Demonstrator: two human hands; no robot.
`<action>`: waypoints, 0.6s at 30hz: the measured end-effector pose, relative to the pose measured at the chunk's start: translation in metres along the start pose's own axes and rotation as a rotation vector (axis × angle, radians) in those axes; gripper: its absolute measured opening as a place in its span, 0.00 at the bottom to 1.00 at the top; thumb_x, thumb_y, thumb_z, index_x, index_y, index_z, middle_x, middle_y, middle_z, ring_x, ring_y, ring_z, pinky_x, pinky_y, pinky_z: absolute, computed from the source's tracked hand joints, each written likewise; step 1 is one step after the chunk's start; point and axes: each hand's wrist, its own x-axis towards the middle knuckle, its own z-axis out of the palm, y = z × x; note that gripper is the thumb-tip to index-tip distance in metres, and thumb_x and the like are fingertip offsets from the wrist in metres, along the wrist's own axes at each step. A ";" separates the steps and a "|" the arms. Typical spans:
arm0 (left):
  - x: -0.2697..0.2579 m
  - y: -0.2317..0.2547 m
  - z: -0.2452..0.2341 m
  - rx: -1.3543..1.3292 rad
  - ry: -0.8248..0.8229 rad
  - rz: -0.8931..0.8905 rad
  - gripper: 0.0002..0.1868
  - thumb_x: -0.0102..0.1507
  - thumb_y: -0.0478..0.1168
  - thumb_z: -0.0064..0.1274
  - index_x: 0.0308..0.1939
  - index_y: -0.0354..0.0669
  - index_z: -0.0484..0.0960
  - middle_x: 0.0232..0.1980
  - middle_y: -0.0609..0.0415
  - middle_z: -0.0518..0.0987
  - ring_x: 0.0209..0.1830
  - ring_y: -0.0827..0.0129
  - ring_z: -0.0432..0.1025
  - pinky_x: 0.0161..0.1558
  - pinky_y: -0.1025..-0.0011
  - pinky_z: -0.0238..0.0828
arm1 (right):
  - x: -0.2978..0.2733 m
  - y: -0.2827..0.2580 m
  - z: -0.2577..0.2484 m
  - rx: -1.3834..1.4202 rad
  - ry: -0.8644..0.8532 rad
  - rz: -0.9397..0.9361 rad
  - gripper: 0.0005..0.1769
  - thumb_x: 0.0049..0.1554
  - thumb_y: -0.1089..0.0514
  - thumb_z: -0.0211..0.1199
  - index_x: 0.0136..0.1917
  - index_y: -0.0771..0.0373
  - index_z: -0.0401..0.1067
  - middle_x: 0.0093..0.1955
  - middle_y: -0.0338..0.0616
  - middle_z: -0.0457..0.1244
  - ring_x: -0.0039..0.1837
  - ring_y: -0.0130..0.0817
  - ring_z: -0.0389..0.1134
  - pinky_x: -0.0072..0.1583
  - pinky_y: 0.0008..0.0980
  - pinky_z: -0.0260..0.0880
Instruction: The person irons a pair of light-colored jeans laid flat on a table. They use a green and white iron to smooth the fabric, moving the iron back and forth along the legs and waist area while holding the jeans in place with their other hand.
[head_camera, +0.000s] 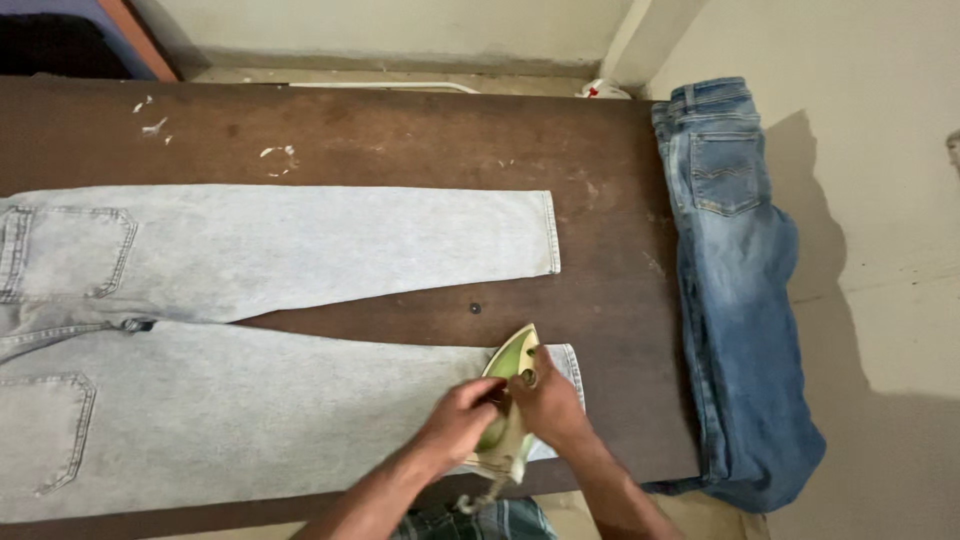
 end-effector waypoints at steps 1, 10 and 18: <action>-0.005 -0.009 -0.015 0.158 0.102 0.078 0.22 0.65 0.36 0.48 0.64 0.38 0.78 0.58 0.44 0.81 0.52 0.65 0.78 0.55 0.65 0.76 | 0.005 -0.001 -0.003 -0.006 -0.022 0.021 0.40 0.57 0.50 0.62 0.77 0.67 0.53 0.44 0.61 0.72 0.45 0.48 0.74 0.48 0.44 0.73; -0.108 -0.007 -0.163 1.209 0.420 -0.633 0.74 0.44 0.80 0.67 0.80 0.73 0.35 0.85 0.54 0.22 0.84 0.44 0.21 0.68 0.21 0.34 | 0.016 -0.034 -0.044 -0.243 -0.271 -0.084 0.34 0.57 0.47 0.63 0.75 0.51 0.63 0.45 0.52 0.69 0.47 0.43 0.72 0.52 0.44 0.74; -0.129 -0.014 -0.195 1.012 0.416 -0.753 0.80 0.40 0.78 0.74 0.80 0.76 0.29 0.85 0.61 0.19 0.84 0.46 0.17 0.69 0.21 0.36 | -0.004 -0.041 -0.058 -0.513 -0.653 -0.516 0.29 0.56 0.42 0.64 0.71 0.35 0.71 0.47 0.43 0.71 0.48 0.41 0.73 0.54 0.45 0.74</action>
